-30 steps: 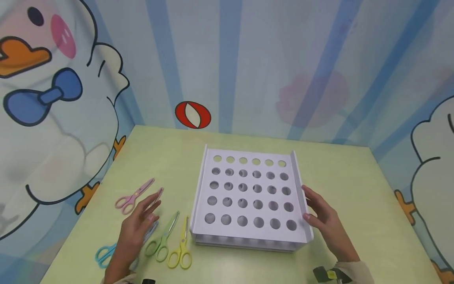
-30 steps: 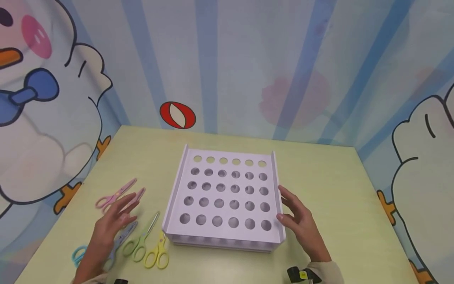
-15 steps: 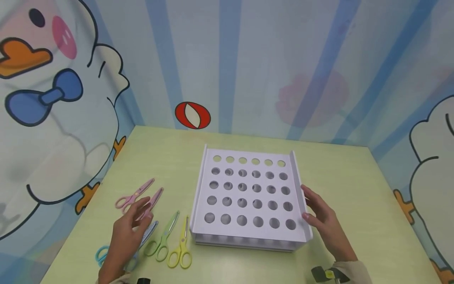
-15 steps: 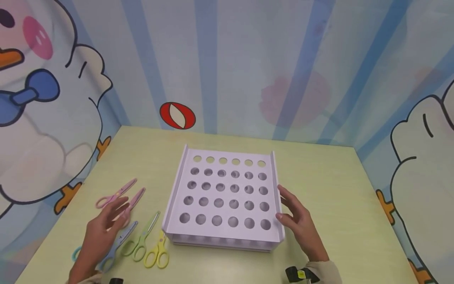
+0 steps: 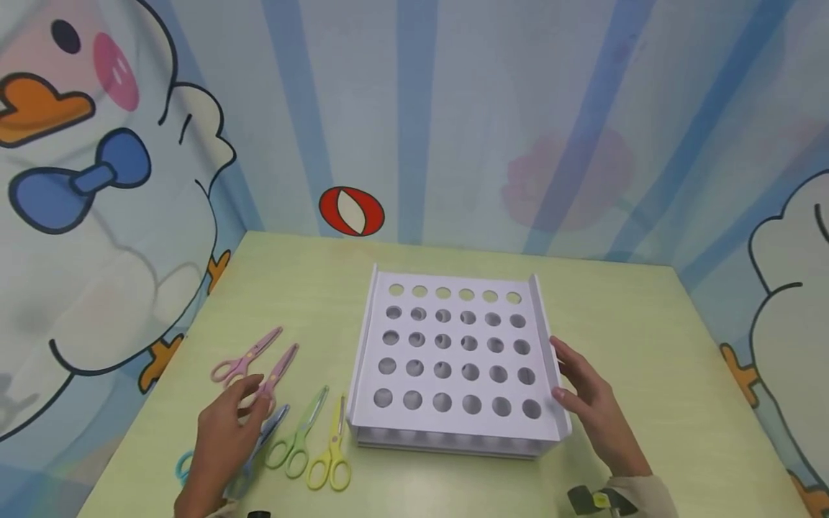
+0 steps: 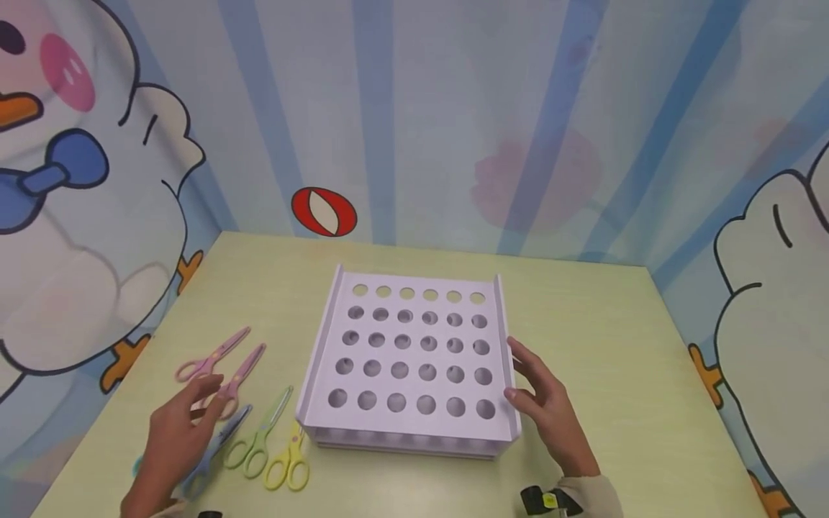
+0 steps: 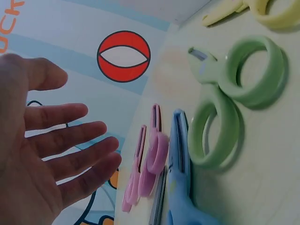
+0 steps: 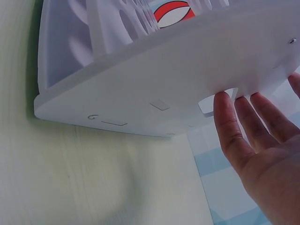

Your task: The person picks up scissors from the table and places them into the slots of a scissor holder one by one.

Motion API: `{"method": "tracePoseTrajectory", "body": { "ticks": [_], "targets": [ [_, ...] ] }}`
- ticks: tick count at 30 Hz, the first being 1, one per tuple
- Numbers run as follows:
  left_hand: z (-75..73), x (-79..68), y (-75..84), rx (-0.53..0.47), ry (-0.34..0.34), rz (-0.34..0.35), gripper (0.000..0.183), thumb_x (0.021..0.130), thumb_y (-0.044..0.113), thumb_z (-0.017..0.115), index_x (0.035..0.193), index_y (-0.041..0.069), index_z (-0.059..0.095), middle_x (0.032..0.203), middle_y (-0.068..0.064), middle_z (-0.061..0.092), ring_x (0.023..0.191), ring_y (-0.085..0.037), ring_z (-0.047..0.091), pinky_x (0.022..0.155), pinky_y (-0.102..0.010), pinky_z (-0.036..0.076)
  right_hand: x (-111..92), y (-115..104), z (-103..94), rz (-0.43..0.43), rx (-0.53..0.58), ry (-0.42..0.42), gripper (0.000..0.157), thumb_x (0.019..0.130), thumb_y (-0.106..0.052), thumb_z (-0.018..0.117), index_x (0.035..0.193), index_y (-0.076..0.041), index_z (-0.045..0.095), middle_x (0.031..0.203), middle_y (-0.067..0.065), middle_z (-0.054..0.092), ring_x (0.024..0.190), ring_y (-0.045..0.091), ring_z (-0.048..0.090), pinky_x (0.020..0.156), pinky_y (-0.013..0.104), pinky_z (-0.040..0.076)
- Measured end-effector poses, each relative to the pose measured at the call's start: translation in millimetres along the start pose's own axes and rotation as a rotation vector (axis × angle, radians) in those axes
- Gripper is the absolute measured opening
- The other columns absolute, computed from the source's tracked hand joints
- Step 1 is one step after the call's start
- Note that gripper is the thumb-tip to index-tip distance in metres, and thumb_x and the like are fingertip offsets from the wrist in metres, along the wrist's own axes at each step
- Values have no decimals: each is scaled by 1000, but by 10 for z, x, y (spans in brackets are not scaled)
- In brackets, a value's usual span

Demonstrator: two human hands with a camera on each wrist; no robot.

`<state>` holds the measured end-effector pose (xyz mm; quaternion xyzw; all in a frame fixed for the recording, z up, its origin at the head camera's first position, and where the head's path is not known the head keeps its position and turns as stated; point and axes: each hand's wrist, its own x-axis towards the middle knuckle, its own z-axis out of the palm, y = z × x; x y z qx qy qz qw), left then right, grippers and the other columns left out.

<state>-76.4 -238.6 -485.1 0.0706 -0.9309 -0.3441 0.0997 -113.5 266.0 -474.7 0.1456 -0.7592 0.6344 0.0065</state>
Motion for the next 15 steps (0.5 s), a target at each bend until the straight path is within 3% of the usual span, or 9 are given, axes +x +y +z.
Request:
{"method": "tracePoseTrajectory", "body": {
  "ticks": [4, 11, 15],
  "targets": [
    [-23, 5, -30, 77, -20, -36, 37, 99, 21, 57, 131, 1, 60, 128, -26, 66, 108, -43, 69, 83, -50, 59, 4, -1, -12, -2, 1, 8, 64, 96, 5, 50, 156, -7, 33, 151, -16, 47, 130, -2, 51, 95, 15, 49],
    [36, 65, -66, 170, 3, -3, 36, 96, 23, 62, 124, 1, 65, 119, -23, 70, 96, -40, 71, 83, -57, 54, -6, -2, 2, 6, 16, 16, 64, 96, 5, 50, 156, -8, 33, 151, -17, 47, 130, -3, 51, 96, 14, 48],
    [78, 129, -45, 197, 50, -79, 36, 95, 27, 62, 117, 0, 70, 105, -23, 74, 95, -41, 70, 79, -58, 53, -16, 5, 19, 8, 29, 19, 64, 96, 6, 49, 156, -6, 33, 150, -18, 48, 130, -3, 51, 96, 14, 48]
  ]
}}
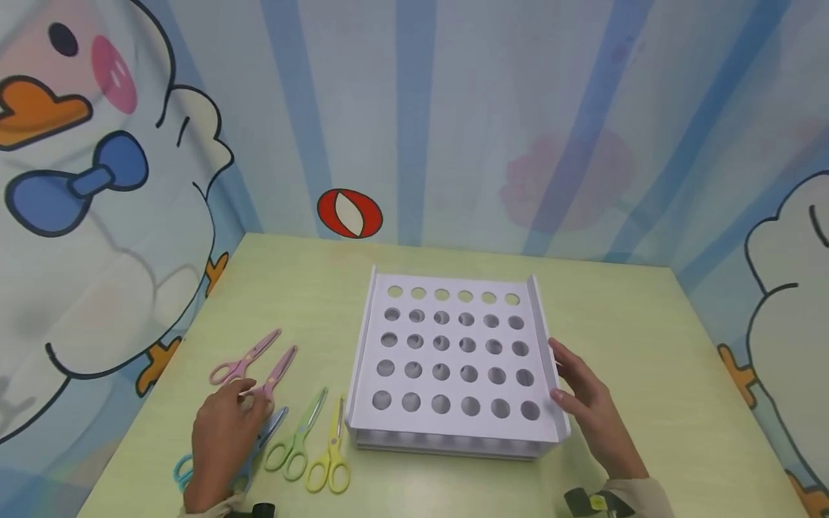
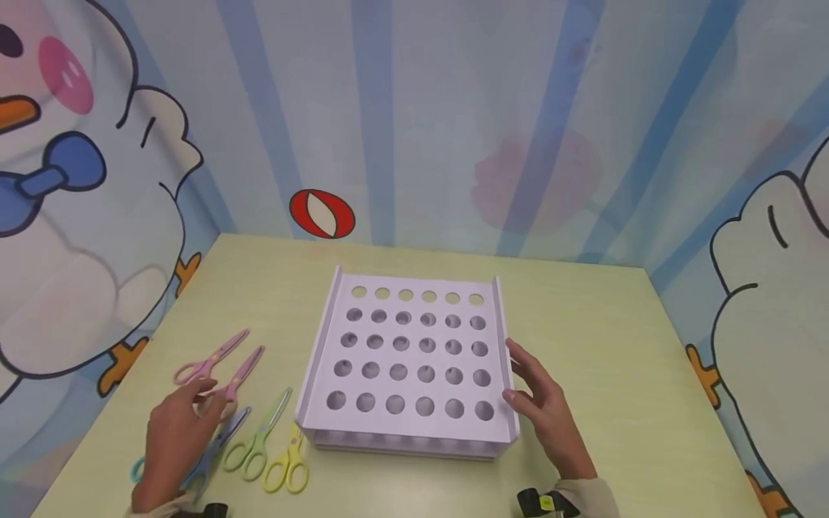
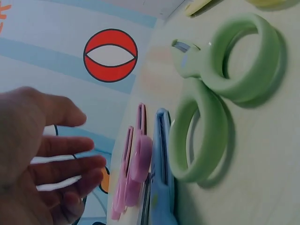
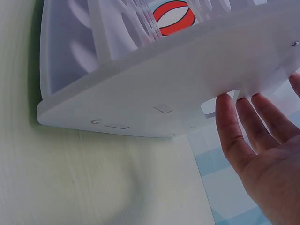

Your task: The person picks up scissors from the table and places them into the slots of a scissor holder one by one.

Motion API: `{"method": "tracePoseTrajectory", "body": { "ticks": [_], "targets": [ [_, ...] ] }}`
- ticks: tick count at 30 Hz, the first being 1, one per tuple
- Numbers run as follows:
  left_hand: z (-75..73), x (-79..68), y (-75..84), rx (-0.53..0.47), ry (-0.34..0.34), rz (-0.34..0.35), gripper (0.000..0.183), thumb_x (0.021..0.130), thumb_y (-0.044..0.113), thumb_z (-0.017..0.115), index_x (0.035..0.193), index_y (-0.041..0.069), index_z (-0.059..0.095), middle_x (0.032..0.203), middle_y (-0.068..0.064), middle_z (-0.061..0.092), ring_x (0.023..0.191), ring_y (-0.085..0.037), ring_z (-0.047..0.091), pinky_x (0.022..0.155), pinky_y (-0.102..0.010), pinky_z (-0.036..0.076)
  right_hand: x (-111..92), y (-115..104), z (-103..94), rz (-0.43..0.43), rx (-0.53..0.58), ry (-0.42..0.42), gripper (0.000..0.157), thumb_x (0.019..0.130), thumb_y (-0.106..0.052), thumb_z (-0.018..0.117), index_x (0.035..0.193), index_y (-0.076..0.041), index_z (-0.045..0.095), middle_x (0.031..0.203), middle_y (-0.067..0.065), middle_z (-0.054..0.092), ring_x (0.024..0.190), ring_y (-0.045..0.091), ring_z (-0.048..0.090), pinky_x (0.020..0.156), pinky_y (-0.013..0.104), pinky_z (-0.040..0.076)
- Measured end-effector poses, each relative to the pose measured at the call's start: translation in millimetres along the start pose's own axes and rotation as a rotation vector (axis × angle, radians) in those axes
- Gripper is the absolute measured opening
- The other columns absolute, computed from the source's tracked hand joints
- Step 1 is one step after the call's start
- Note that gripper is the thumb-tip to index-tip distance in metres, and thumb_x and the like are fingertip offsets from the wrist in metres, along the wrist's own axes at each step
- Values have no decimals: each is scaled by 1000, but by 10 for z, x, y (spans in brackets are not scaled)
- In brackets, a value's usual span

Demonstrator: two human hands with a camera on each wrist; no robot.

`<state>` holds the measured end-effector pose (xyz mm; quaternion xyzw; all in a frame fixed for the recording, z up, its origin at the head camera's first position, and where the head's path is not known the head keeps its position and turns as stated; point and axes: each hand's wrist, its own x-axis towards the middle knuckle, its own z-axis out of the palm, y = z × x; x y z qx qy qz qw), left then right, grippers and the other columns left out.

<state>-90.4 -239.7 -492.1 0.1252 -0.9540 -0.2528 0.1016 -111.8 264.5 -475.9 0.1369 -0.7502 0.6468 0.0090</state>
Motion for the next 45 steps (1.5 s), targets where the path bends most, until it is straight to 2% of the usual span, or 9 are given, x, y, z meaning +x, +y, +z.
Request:
{"method": "tracePoseTrajectory", "body": {
  "ticks": [3, 6, 8, 12, 18, 25, 31, 40, 45],
  "targets": [
    [19, 41, 10, 29, -35, -47, 39, 94, 31, 61, 116, 0, 70, 107, -24, 73, 95, -43, 68, 78, -59, 53, -5, 7, 7, 3, -8, 7, 64, 96, 6, 50, 156, -6, 33, 150, -19, 47, 130, -4, 50, 97, 13, 47],
    [41, 71, 12, 57, -95, -61, 41, 94, 31, 60, 119, 0, 69, 113, -24, 71, 99, -47, 65, 80, -61, 52, -8, 9, 10, 8, -21, 17, 63, 96, 5, 50, 156, -7, 33, 149, -20, 47, 129, -4, 50, 97, 12, 46],
    [59, 82, 21, 81, -111, -68, 42, 93, 31, 59, 119, -1, 69, 113, -24, 70, 101, -48, 63, 80, -61, 51, -10, 8, 11, 13, -22, 22, 63, 96, 4, 50, 156, -8, 33, 149, -21, 47, 129, -5, 50, 98, 12, 46],
    [71, 93, 39, 105, -94, -71, 40, 92, 29, 61, 116, -2, 70, 106, -22, 71, 97, -46, 64, 73, -59, 53, -12, 8, 22, 14, -12, 23, 63, 96, 4, 50, 156, -7, 33, 150, -20, 47, 130, -5, 50, 98, 12, 46],
    [72, 128, 10, 124, -58, -27, 39, 92, 29, 64, 110, -4, 72, 97, -22, 72, 85, -43, 67, 58, -52, 53, -10, 2, 33, 29, -38, 31, 63, 97, 2, 51, 156, -9, 34, 149, -23, 47, 129, -6, 49, 99, 11, 44],
    [113, 188, 22, 158, -88, -38, 31, 91, 25, 61, 102, -1, 74, 95, -23, 70, 90, -49, 62, 56, -57, 50, -5, -7, 32, 28, -40, 36, 63, 97, 2, 51, 156, -9, 34, 149, -23, 47, 129, -6, 50, 98, 11, 45],
    [169, 204, 35, 189, -71, -63, 32, 90, 25, 62, 103, -2, 73, 97, -24, 69, 97, -50, 60, 59, -60, 51, -8, -13, 36, 31, -37, 29, 63, 97, 2, 51, 156, -9, 34, 148, -23, 47, 128, -5, 50, 98, 11, 45],
    [212, 234, 81, 231, -66, -117, 30, 90, 23, 62, 102, -3, 71, 99, -27, 66, 99, -50, 58, 61, -59, 51, 0, -22, 39, 33, -49, 39, 62, 97, 0, 51, 156, -10, 34, 149, -23, 46, 129, -6, 49, 99, 10, 43],
    [228, 247, 82, 245, -68, -117, 27, 88, 21, 63, 98, -4, 70, 97, -27, 65, 101, -50, 56, 61, -57, 51, -5, -15, 43, 29, -41, 39, 62, 97, 1, 51, 156, -9, 34, 148, -23, 47, 129, -6, 50, 99, 10, 44]
  ]
}}
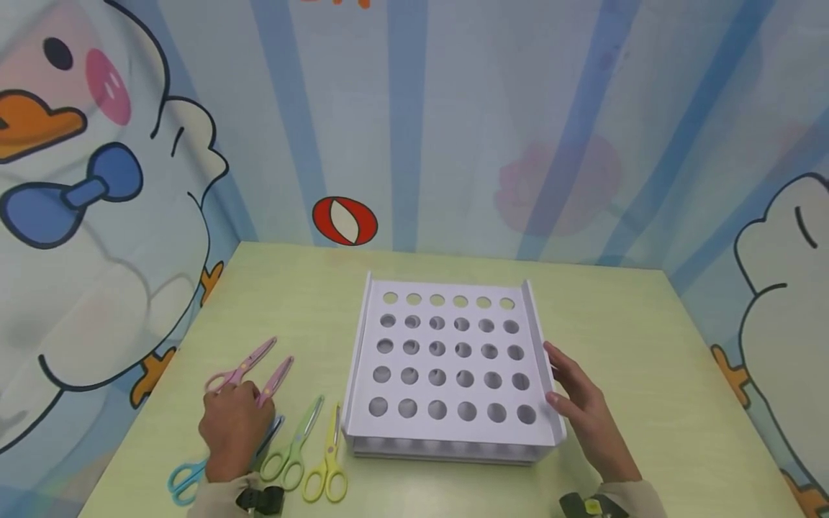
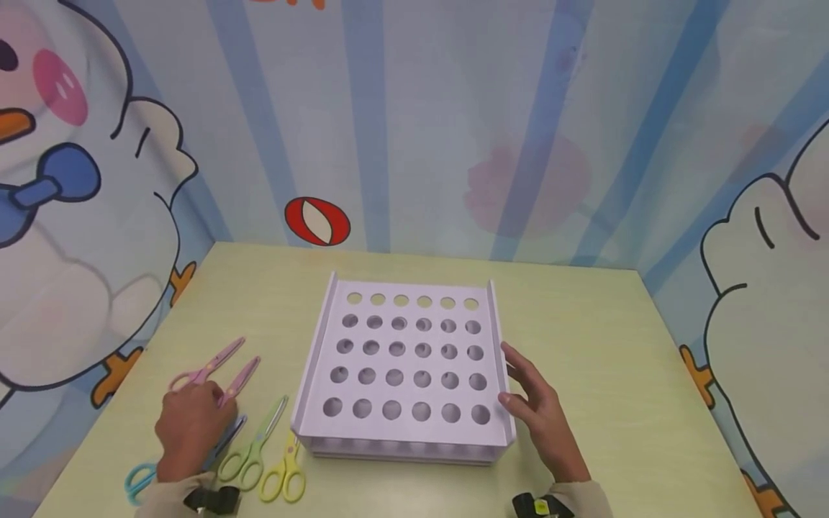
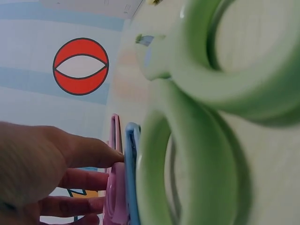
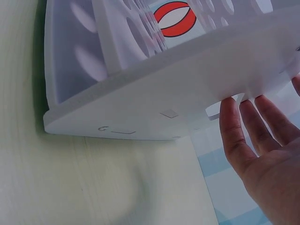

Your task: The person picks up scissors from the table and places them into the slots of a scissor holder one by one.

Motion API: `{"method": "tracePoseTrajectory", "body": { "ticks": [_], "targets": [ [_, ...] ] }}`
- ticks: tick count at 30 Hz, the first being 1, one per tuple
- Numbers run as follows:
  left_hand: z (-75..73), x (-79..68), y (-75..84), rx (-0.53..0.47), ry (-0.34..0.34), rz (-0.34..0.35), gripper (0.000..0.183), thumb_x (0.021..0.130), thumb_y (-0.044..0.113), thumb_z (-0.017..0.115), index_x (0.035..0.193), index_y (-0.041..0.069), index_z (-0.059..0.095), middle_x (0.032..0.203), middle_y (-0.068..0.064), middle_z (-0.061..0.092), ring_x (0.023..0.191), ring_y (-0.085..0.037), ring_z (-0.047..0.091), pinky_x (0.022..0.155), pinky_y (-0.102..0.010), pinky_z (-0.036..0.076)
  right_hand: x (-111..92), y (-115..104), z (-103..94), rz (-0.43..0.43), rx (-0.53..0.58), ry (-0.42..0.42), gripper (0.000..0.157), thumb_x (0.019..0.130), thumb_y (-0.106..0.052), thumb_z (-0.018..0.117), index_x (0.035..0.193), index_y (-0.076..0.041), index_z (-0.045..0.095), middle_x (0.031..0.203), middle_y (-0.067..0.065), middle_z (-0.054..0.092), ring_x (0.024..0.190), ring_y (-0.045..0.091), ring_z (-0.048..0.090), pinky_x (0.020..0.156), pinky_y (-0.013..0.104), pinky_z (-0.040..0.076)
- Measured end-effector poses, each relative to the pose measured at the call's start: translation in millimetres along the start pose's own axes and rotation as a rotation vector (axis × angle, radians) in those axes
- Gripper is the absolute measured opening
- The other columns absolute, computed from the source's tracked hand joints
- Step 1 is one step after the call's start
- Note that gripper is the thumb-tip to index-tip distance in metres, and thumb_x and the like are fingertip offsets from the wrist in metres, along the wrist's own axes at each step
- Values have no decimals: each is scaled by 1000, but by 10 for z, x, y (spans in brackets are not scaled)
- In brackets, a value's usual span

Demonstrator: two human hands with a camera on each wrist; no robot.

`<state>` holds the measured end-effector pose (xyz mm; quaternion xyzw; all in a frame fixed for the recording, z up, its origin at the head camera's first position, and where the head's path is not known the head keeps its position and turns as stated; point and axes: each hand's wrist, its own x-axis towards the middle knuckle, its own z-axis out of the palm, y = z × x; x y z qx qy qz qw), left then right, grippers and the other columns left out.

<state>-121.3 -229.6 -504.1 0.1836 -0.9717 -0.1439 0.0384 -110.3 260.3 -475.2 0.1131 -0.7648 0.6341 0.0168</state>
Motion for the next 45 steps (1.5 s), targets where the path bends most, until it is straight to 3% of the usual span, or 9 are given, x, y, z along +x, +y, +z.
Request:
{"method": "tracePoseTrajectory", "body": {
  "ticks": [11, 15, 22, 30, 37, 45],
  "targets": [
    [22, -66, -73, 4, 75, 50, 19, 84, 14, 62, 87, -4, 69, 88, -28, 68, 95, -55, 52, 68, -62, 46, -4, 15, 20, 10, 1, -8, 62, 97, 0, 51, 156, -10, 34, 148, -24, 46, 129, -7, 49, 98, 11, 45],
    [2, -58, -66, -7, 35, 12, 17, 85, 15, 63, 87, -1, 68, 87, -25, 69, 96, -53, 53, 70, -63, 45, -5, 16, 24, 14, -4, -6, 62, 98, -1, 51, 156, -10, 34, 149, -23, 46, 129, -7, 49, 98, 11, 45],
    [-42, -27, -81, -80, -18, -11, 15, 88, 18, 63, 93, 5, 67, 79, -15, 70, 68, -33, 63, 50, -45, 44, -14, 31, 32, 22, -14, 6, 61, 98, -2, 52, 156, -12, 34, 148, -24, 46, 129, -7, 49, 98, 10, 44],
    [-50, -26, -88, -162, -32, -48, 16, 88, 16, 60, 98, 7, 68, 82, -14, 72, 64, -29, 61, 49, -39, 40, -15, 36, 43, 10, 6, 4, 62, 98, 0, 50, 156, -11, 33, 150, -22, 45, 129, -6, 49, 98, 11, 45],
    [-54, -53, -90, -216, 64, -1, 17, 85, 16, 74, 96, 4, 75, 87, -16, 76, 65, -28, 65, 47, -33, 39, -18, 41, 46, 2, 23, 12, 61, 98, 0, 48, 156, -10, 33, 149, -20, 46, 129, -4, 50, 97, 12, 46],
    [-82, -46, -65, -292, 148, -18, 25, 80, 20, 79, 98, 2, 77, 87, -19, 76, 77, -38, 67, 61, -43, 47, -11, 39, 48, 5, 35, 17, 62, 99, 0, 47, 157, -12, 31, 149, -19, 46, 128, -2, 50, 95, 14, 48]
  ]
}}
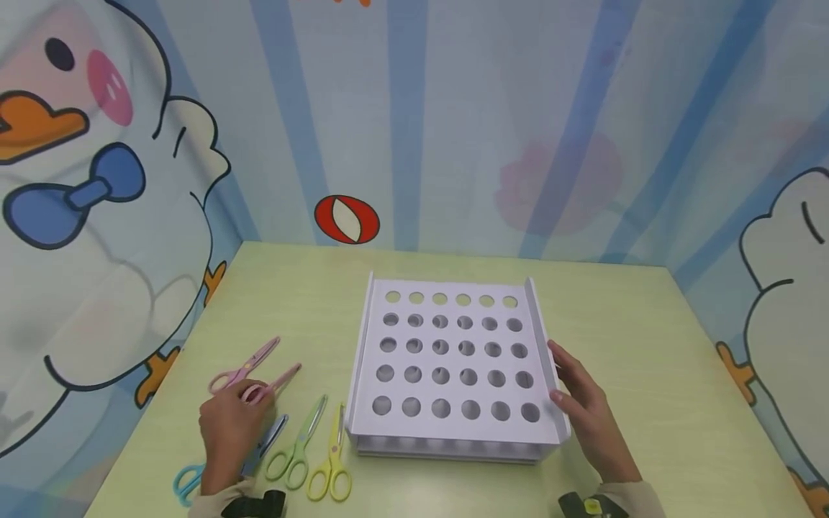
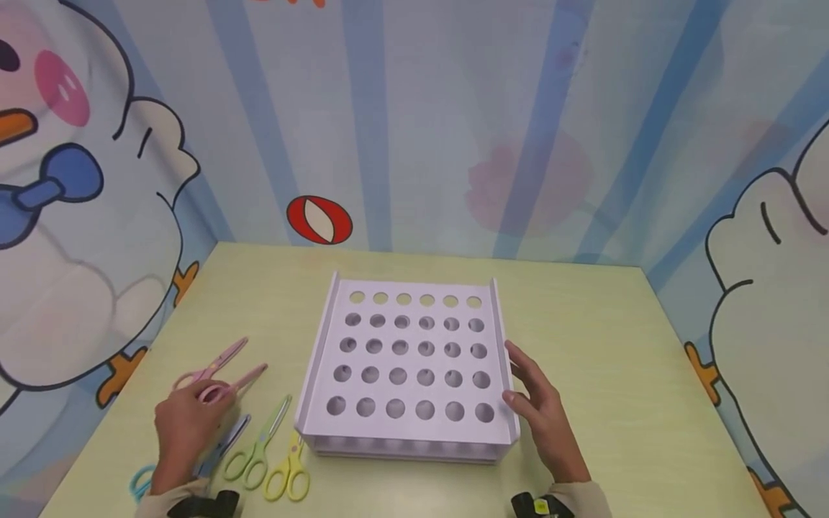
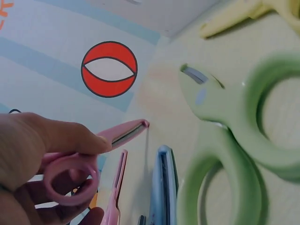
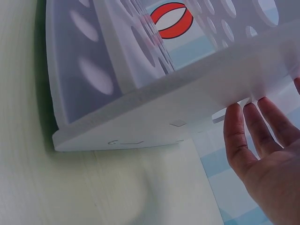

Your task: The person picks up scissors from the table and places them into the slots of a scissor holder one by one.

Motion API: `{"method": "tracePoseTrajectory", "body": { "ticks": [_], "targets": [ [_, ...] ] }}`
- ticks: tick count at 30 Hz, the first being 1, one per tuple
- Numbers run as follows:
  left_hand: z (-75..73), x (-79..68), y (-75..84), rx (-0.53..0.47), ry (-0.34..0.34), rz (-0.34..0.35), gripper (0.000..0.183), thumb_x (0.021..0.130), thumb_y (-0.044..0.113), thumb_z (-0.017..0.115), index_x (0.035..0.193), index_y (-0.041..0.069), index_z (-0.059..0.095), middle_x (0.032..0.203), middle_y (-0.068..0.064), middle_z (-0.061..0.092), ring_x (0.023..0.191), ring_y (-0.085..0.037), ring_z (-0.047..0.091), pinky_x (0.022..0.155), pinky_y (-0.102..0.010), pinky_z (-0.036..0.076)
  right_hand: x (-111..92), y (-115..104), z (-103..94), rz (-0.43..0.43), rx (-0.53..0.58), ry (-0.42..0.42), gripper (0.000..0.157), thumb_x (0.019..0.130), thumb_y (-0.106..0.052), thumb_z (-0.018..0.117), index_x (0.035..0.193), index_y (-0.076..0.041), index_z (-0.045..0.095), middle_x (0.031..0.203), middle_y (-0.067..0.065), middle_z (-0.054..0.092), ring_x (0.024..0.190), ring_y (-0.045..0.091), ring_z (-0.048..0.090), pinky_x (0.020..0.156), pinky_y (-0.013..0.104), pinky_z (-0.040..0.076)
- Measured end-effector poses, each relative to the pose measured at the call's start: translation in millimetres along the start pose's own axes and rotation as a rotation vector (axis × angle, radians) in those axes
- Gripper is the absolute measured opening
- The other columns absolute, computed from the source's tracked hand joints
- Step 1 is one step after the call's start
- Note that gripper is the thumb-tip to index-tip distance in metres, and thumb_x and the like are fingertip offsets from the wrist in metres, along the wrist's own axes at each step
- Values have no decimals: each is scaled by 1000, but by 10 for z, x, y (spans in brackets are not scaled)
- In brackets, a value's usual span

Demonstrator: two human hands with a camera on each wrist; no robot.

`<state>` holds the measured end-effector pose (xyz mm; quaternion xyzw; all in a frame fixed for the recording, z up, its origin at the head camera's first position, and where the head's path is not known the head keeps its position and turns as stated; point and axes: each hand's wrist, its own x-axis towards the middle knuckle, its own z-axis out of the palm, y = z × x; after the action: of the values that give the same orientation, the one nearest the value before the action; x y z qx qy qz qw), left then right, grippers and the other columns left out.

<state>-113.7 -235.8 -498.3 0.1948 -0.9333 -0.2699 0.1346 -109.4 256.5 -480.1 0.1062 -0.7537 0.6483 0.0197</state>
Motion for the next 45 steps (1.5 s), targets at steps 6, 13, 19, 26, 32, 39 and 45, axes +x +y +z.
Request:
{"method": "tracePoseTrajectory", "body": {
  "ticks": [6, 13, 19, 26, 32, 39, 45],
  "targets": [
    [-60, 4, 58, -200, 54, -64, 24, 77, 21, 83, 93, 3, 79, 71, -13, 73, 60, -17, 54, 57, -28, 39, 10, -3, -3, -1, 31, -6, 62, 99, 0, 45, 158, -12, 31, 150, -16, 46, 128, 0, 50, 94, 15, 49],
    [-188, -20, 195, -444, 21, -148, 36, 81, 23, 84, 108, 1, 76, 106, -10, 74, 78, 1, 57, 60, -14, 47, 5, 5, 10, -14, 55, -2, 62, 98, 1, 44, 157, -10, 30, 150, -13, 46, 129, 1, 50, 95, 15, 49],
    [-268, -52, 298, -731, -8, -217, 26, 81, 12, 84, 104, 2, 75, 87, 22, 68, 87, 6, 63, 69, -10, 53, 7, 10, 19, 1, 60, 7, 62, 99, 0, 45, 158, -12, 30, 150, -13, 45, 130, 1, 49, 96, 14, 47],
    [-393, -123, 451, -861, -62, -176, 33, 83, 19, 83, 111, 4, 75, 103, 13, 77, 102, 2, 69, 79, -11, 53, 8, 24, 25, 16, 62, 10, 61, 100, -1, 44, 158, -12, 30, 151, -16, 44, 132, -1, 48, 97, 13, 46],
    [-500, -205, 613, -1009, -59, -164, 38, 81, 9, 83, 116, -3, 71, 94, 9, 77, 101, -3, 72, 82, -15, 57, 0, 26, 36, 21, 74, 9, 61, 99, 0, 44, 158, -12, 30, 150, -16, 44, 131, -1, 48, 97, 13, 47],
    [-597, -342, 822, -1206, -60, 3, 22, 83, -12, 73, 105, -12, 71, 95, -4, 76, 99, -15, 74, 87, -23, 58, -7, 27, 40, 29, 79, 14, 61, 100, -1, 44, 158, -13, 30, 150, -16, 44, 131, -1, 48, 96, 14, 47],
    [-557, -458, 1046, -1298, -103, 210, 18, 81, -21, 68, 95, -11, 73, 89, -4, 77, 98, -18, 72, 94, -26, 56, -7, 32, 48, 34, 91, 14, 61, 100, -1, 43, 158, -13, 29, 150, -16, 44, 130, 0, 48, 95, 14, 48]
  ]
}}
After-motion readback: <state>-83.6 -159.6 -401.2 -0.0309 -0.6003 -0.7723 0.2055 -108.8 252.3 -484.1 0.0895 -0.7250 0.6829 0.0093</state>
